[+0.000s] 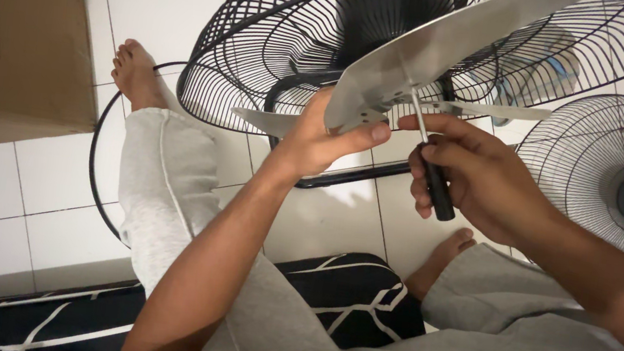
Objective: The person sits on the floor and services a standing electric fan. They pick up a screwdriver, unscrew the rear housing, and work on the fan blades and motor hub, using the screwdriver to loosen and tighten fasteners while holding the blade assembly steady.
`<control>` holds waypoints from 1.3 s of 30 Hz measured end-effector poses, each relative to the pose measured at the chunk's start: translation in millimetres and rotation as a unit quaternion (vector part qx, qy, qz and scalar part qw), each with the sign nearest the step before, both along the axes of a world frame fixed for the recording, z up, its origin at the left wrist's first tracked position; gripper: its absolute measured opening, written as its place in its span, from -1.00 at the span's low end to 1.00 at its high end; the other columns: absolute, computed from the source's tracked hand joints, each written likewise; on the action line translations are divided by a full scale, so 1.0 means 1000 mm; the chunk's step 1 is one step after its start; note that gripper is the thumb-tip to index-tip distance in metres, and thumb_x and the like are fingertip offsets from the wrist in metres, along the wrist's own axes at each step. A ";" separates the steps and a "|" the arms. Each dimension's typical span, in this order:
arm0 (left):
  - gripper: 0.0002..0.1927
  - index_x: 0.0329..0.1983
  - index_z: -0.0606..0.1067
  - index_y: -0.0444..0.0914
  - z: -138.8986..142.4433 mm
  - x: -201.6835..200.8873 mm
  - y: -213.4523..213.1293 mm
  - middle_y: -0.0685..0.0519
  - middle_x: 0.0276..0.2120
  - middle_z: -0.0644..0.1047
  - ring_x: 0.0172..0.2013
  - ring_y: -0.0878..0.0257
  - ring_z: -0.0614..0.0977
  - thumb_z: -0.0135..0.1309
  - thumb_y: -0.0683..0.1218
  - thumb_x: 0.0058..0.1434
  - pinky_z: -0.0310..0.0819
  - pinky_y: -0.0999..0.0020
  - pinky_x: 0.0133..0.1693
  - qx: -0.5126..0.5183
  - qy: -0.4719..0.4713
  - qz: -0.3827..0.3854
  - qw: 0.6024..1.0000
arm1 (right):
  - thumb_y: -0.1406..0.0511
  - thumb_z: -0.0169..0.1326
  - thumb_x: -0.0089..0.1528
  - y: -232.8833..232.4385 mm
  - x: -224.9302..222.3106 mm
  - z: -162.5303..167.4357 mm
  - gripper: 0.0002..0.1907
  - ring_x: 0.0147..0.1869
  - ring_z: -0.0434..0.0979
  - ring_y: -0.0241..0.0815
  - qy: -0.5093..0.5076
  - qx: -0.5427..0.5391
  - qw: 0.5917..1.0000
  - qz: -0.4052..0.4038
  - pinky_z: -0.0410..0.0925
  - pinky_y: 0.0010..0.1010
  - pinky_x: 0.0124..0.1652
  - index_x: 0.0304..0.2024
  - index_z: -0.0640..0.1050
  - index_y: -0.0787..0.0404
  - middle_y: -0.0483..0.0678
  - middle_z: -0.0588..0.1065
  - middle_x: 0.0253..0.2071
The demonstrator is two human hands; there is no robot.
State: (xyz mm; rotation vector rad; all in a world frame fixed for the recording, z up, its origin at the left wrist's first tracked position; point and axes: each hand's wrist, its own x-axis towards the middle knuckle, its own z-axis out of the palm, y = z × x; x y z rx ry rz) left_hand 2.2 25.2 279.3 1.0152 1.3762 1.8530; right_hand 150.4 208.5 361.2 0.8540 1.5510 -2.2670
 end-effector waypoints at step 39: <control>-0.69 0.05 0.50 -0.36 -0.036 0.038 0.055 0.03 -0.07 0.60 -0.03 0.31 0.63 0.28 -0.12 0.33 0.56 0.43 0.03 0.052 -0.116 0.251 0.960 | 0.32 -0.11 0.35 -0.005 -0.003 0.009 -0.57 -0.58 0.22 -0.30 0.007 0.046 0.999 0.010 0.12 -0.43 -0.60 0.28 0.45 0.13 -0.07 0.31 -0.48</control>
